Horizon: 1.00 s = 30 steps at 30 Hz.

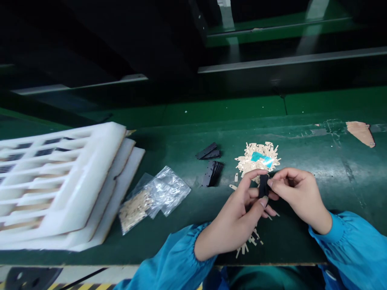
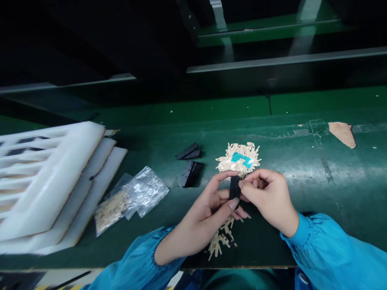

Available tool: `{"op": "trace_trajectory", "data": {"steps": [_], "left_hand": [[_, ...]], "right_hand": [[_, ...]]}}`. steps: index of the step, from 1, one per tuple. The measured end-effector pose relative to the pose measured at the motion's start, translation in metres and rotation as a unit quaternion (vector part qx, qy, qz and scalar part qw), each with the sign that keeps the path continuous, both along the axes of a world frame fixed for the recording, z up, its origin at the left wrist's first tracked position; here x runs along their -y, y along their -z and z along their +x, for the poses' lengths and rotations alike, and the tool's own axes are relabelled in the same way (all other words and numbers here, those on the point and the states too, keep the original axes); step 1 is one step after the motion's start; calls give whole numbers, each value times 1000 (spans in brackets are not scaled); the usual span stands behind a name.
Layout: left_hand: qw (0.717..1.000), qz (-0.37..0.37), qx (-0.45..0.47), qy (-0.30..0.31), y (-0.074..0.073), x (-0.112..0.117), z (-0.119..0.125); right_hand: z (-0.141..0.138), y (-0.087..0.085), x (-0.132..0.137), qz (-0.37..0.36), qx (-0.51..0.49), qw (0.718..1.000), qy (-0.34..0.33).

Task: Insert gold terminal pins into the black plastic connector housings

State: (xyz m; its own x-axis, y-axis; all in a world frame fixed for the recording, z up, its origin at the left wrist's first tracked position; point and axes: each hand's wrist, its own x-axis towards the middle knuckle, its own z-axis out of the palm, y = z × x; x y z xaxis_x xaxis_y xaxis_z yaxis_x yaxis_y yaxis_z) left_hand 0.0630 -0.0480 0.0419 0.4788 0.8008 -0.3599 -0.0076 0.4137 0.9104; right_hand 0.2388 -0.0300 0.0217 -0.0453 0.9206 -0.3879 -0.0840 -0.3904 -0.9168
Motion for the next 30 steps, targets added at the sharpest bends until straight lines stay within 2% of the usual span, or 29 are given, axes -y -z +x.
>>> {"op": "trace_trajectory", "data": {"steps": [9,17,30], "left_hand": [[1000,-3,17,-5,0,-1,-3],[1000,-9,22,-8,-3,-3,-4],[1000,-8,18,-4,-2,-4,-3]], "right_hand": [[3,-4,-5,24,14,1000,4],[4,-6,-7,-9,-33,996,-86],[5,-2,-5,-15,-14,996,-89]]}}
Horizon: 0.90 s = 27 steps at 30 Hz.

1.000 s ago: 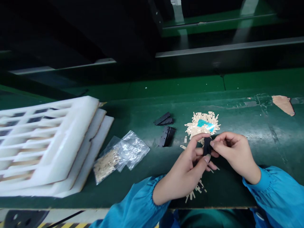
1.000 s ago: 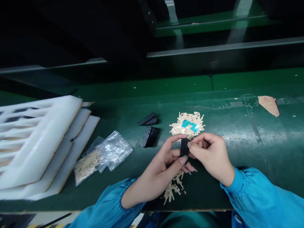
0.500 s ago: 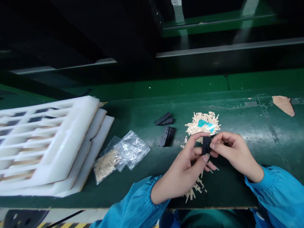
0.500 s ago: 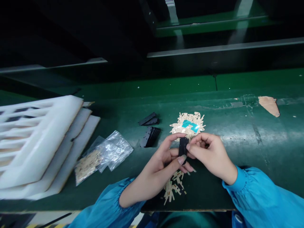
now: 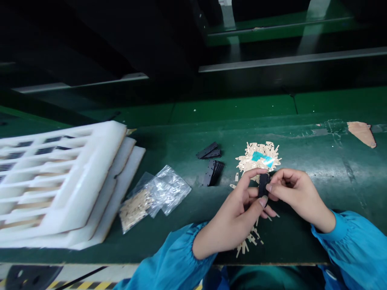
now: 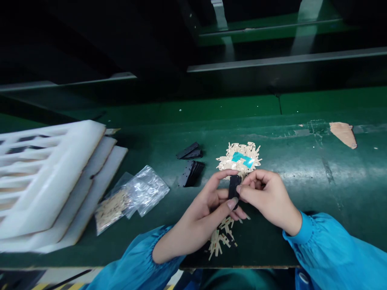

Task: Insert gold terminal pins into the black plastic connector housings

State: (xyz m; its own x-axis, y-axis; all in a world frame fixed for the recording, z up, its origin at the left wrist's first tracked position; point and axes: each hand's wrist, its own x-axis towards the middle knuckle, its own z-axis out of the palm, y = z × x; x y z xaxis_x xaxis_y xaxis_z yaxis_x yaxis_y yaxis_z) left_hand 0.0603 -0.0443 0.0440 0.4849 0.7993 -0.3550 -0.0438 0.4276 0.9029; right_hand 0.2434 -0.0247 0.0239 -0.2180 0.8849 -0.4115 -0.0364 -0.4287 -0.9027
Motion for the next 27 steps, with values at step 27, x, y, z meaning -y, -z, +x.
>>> {"op": "trace_trajectory", "data": {"steps": [27], "left_hand": [[999,-10,41,27,0,0,-2]], "right_hand": [[9,-9,-4,24,-85,994,-66]]}}
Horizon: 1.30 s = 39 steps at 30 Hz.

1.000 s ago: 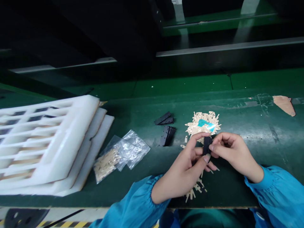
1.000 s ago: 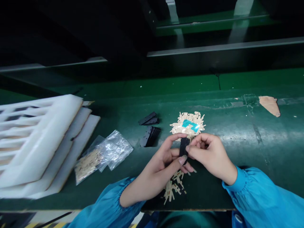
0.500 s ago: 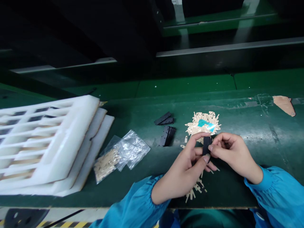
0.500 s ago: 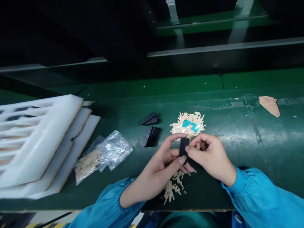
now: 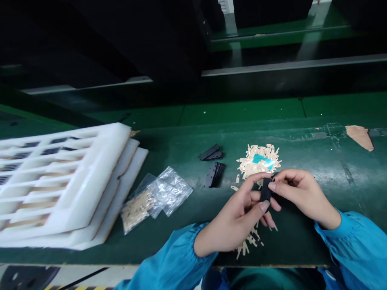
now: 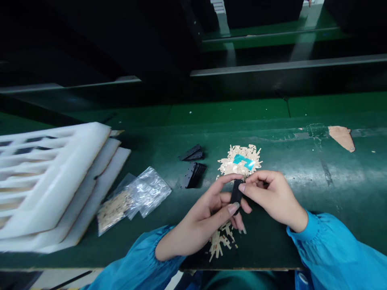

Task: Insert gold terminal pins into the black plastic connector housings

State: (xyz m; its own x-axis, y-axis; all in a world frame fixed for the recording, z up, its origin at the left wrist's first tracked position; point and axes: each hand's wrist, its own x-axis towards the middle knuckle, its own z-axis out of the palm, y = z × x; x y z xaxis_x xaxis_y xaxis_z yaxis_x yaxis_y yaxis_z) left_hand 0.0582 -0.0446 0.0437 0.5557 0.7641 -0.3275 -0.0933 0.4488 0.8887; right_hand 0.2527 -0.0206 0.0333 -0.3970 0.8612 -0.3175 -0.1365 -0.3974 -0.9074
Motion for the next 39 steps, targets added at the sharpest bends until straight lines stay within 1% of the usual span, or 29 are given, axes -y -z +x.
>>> {"op": "trace_trajectory", "data": {"steps": [2,4,6,9,13,15,18,20,22,24,26,28,30,33,39], "left_hand": [[1000,-15,-5,-18,1,-1,2],[999,-21,-34,-32,3,-2,4],[997,-14,-66,-34,6,-3,5],[997,-24,-60,-28,9,-5,4],[995,-98,1,-10,9,-8,0],[996,-88,1,-9,8,-8,0],[999,-48,-18,-6,5,-7,0],[998,-55,-11,6,5,-7,0],[997,-78,6,20,6,-7,-1],[995,-93,10,22,8,-8,-2],[995,-98,7,16,8,-10,-2],[995,-101,2,9,8,-11,-2],[995,-102,-4,4,6,-12,-2],[995,-104,-6,7,4,-12,-2],[994,-109,-2,18,4,-12,-3]], "right_hand": [[0,0,0,16,23,999,22],[-1,1,1,34,50,997,48],[-1,4,2,48,63,995,63],[1,11,1,63,67,995,50],[4,16,-3,68,79,994,19],[5,15,-5,67,73,995,0],[6,12,-5,86,81,993,-22],[6,11,-5,120,106,987,-27],[5,11,-6,155,133,979,-27],[6,11,-7,177,150,973,-16],[8,11,-8,193,159,968,14],[11,10,-7,213,161,963,46],[13,8,-6,230,153,959,56],[13,6,-6,231,127,963,51],[11,4,-7,194,98,975,54]]}}
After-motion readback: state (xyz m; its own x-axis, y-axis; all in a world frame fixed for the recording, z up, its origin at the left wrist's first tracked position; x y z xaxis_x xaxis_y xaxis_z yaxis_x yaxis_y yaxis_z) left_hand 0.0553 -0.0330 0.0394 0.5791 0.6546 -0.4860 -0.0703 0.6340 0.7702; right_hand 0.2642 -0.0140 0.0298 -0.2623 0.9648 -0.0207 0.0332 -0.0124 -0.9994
